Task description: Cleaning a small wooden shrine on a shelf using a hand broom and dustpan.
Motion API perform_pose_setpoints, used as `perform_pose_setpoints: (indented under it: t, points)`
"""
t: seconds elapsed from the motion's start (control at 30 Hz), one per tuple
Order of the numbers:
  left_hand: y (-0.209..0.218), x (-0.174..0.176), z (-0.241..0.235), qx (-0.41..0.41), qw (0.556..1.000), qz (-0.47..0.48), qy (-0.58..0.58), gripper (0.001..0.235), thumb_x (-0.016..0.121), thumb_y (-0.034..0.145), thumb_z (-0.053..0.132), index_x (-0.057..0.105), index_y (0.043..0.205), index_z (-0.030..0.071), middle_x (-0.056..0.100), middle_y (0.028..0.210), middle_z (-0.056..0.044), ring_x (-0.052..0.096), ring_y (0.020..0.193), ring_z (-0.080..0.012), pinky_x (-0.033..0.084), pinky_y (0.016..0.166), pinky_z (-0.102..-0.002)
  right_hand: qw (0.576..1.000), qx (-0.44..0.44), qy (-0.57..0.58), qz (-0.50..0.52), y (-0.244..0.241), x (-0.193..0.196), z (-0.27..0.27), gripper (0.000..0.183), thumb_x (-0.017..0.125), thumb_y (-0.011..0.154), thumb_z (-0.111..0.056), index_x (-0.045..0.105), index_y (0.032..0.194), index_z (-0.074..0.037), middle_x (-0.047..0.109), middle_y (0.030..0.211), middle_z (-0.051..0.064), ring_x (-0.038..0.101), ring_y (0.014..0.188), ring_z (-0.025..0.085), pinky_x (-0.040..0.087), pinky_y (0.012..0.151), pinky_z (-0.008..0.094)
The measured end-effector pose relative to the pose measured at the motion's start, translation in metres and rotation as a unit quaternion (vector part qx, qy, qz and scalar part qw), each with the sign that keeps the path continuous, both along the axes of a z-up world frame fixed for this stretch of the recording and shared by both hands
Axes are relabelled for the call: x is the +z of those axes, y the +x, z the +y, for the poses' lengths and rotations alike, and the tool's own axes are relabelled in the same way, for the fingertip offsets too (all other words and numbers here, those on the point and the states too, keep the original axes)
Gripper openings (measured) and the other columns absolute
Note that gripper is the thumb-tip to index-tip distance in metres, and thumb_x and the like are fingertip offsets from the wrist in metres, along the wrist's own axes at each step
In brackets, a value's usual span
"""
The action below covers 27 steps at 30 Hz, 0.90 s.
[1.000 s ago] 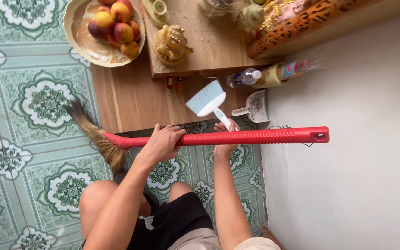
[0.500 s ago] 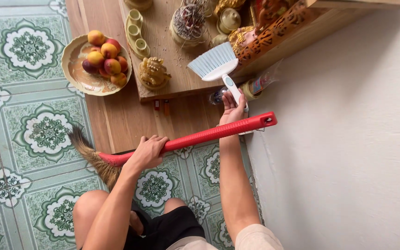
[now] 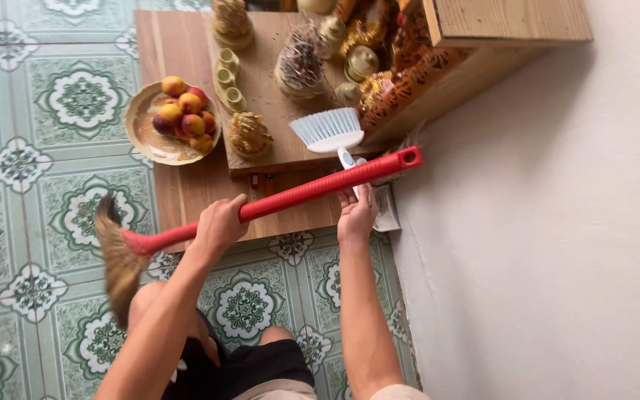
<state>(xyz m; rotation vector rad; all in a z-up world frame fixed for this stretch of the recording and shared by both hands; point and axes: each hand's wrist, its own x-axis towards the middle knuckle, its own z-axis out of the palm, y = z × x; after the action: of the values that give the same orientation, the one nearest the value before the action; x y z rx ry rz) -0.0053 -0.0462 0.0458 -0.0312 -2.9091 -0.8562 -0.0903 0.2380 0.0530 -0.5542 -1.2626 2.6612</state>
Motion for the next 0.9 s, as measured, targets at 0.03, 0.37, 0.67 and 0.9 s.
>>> perform_pose_setpoints:
  t: [0.03,0.37,0.67,0.9]
  points:
    - [-0.001,0.012,0.003,0.011,1.000,0.003,-0.002,0.018,0.078,0.078,0.015,0.068,0.092,0.008,0.068,0.073,-0.015,0.068,0.071,-0.0353,0.054,0.064,-0.048,1.000,0.011,-0.002,0.003,0.004,0.000,-0.002,0.030,0.051,0.106,-0.016,0.056,0.132,-0.001,0.068,0.117,0.009,0.069,0.101,0.021,0.059,0.089,0.038]
    - [-0.001,0.116,0.034,-0.168,0.966,-0.148,0.130,0.025,0.076,0.072,0.027,0.069,0.089,0.010,0.070,0.071,-0.015,0.071,0.071,-0.0368,0.056,0.071,-0.047,0.993,0.074,0.085,0.021,0.062,0.013,-0.029,0.038,0.050,0.110,-0.023,0.056,0.140,0.000,0.069,0.126,0.017,0.070,0.106,0.023,0.059,0.091,0.035]
    - [-0.045,0.204,0.039,-0.244,0.909,-0.057,0.333,0.025,0.077,0.072,0.020,0.066,0.089,0.005,0.068,0.076,-0.019,0.068,0.072,-0.0389,0.053,0.067,-0.048,0.997,0.026,0.039,-0.067,0.023,0.057,-0.069,0.041,0.051,0.107,-0.026,0.055,0.140,-0.002,0.069,0.127,0.017,0.070,0.103,0.023,0.057,0.088,0.037]
    - [-0.095,0.227,0.053,-0.136,0.925,0.005,0.356,0.027,0.071,0.074,0.011,0.063,0.099,0.003,0.070,0.088,-0.018,0.068,0.085,-0.0406,0.053,0.072,-0.048,0.994,0.024,0.028,-0.099,-0.026,0.103,-0.040,0.040,0.049,0.108,-0.026,0.052,0.142,-0.004,0.067,0.133,0.014,0.071,0.107,0.024,0.057,0.091,0.039]
